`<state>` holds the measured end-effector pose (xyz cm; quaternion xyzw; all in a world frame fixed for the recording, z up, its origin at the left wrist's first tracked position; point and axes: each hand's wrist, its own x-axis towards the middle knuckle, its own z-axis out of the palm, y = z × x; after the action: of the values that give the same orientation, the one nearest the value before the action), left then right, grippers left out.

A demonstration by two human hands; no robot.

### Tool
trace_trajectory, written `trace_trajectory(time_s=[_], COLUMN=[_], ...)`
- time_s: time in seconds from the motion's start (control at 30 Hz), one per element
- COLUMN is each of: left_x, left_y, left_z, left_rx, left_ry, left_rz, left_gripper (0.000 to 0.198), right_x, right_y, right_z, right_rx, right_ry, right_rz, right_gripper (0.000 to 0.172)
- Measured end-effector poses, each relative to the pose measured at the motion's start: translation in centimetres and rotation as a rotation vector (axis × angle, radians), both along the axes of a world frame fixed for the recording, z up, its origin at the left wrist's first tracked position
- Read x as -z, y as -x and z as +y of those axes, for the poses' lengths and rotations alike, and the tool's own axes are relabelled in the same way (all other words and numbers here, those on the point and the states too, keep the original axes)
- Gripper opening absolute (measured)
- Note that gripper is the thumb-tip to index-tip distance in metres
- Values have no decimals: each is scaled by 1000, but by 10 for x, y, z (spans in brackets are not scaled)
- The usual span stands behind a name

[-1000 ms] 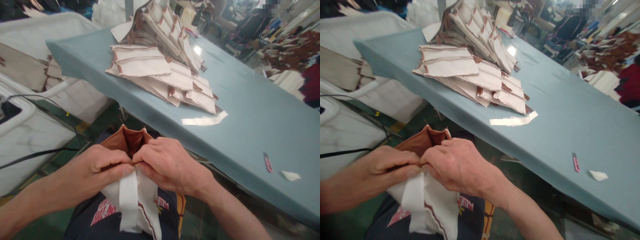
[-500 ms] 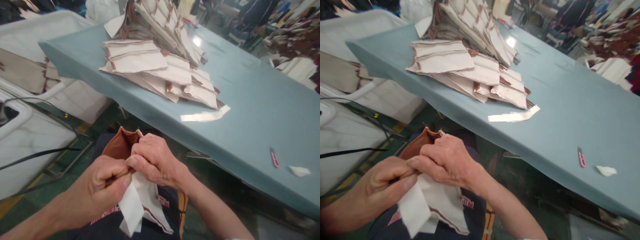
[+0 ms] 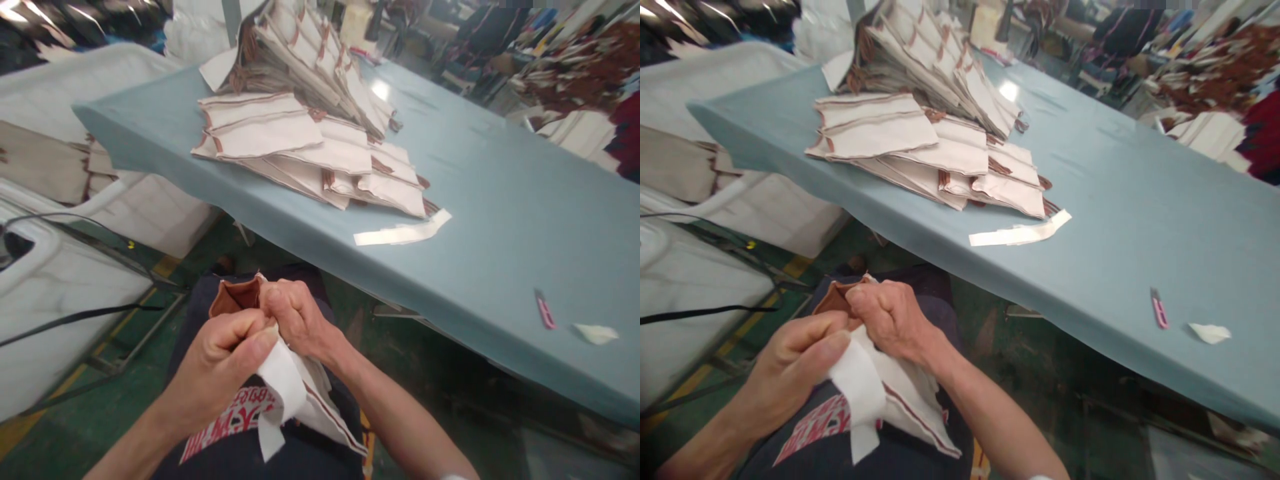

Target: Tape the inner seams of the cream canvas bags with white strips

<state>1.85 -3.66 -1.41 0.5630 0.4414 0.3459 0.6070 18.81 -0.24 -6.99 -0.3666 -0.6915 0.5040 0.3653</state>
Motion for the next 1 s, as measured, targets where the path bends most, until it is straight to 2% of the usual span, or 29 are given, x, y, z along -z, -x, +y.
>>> trace_trajectory(time_s=[0.1,0.27,0.37,0.47,0.6,0.7,0.77,0.87,1.0], left_x=[-4,-8,-15,-22,-25,-21,-18,-16,-21], left_y=[12,16,12,4,-6,-5,-1,6,8], left_z=[3,7,7,8,11,14,16,17,20], left_rx=[-21,-40,-58,-112,-112,-89,-90,-114,-115], left_ry=[-93,-167,-217,-254,-248,-238,-244,-279,-348], left_rz=[35,57,58,38,12,1,4,26,55], left_gripper=[74,80,80,81,84,83,81,77,63], right_x=[-20,-58,-63,-55,-45,-47,-56,-78,-105], right_y=[-9,-14,-9,-5,-8,-16,-24,-36,-40], right_z=[7,6,-5,-13,-10,-1,4,4,-5], right_rx=[-25,-41,-53,-64,-78,-45,32,128,38], right_ry=[-44,1,15,28,54,117,138,138,262], right_rz=[-61,-176,-170,-166,-112,-57,3,80,-72], right_gripper=[57,37,26,19,30,40,45,51,51])
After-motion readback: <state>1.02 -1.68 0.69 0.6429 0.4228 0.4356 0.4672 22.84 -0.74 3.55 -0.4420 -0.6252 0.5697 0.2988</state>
